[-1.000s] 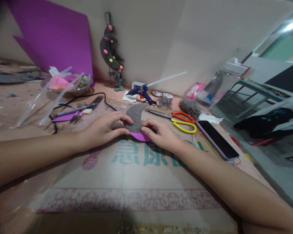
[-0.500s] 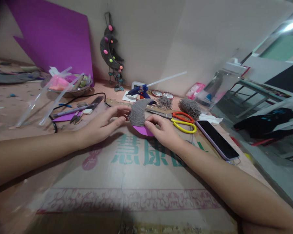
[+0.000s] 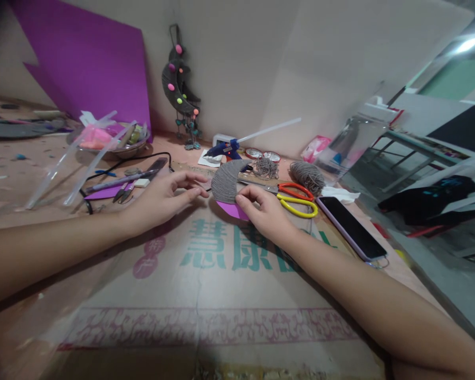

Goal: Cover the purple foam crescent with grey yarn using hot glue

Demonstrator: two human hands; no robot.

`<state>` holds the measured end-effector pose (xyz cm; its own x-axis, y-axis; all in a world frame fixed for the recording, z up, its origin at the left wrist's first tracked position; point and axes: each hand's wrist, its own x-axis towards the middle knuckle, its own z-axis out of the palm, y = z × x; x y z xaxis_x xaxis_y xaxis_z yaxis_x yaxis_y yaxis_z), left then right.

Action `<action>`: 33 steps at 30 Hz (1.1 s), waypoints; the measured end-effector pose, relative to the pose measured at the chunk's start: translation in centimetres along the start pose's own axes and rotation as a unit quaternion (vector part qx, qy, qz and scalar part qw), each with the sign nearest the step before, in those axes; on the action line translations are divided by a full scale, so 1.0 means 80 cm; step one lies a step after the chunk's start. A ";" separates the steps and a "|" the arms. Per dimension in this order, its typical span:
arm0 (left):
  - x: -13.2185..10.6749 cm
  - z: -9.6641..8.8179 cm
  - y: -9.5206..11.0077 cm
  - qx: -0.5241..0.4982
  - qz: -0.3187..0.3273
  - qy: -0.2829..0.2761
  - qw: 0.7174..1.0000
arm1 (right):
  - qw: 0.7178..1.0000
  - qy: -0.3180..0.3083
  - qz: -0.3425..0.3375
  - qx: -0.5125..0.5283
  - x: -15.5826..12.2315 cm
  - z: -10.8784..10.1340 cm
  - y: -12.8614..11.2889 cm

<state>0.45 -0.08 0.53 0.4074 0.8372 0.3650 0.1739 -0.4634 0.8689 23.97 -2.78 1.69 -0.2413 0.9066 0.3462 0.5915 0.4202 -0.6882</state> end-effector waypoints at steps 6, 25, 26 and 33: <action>-0.002 -0.001 0.007 0.014 -0.043 -0.011 0.999 | 1.000 -0.001 -0.016 -0.025 0.000 -0.001 0.004; 0.000 -0.002 0.012 0.047 -0.029 -0.015 0.998 | 0.998 -0.010 -0.029 -0.046 0.001 -0.001 0.000; 0.000 -0.003 0.010 0.044 -0.032 -0.021 0.998 | 0.998 -0.010 -0.029 -0.047 0.001 -0.001 0.001; 0.000 -0.004 0.007 0.095 -0.009 -0.034 0.995 | 0.998 -0.015 -0.034 -0.052 0.001 -0.002 0.001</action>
<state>0.25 -0.21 1.11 0.4608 0.8277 0.3203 0.3450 -0.4995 0.7946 24.16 -2.70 1.77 -0.3051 0.8779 0.3690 0.6494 0.4752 -0.5937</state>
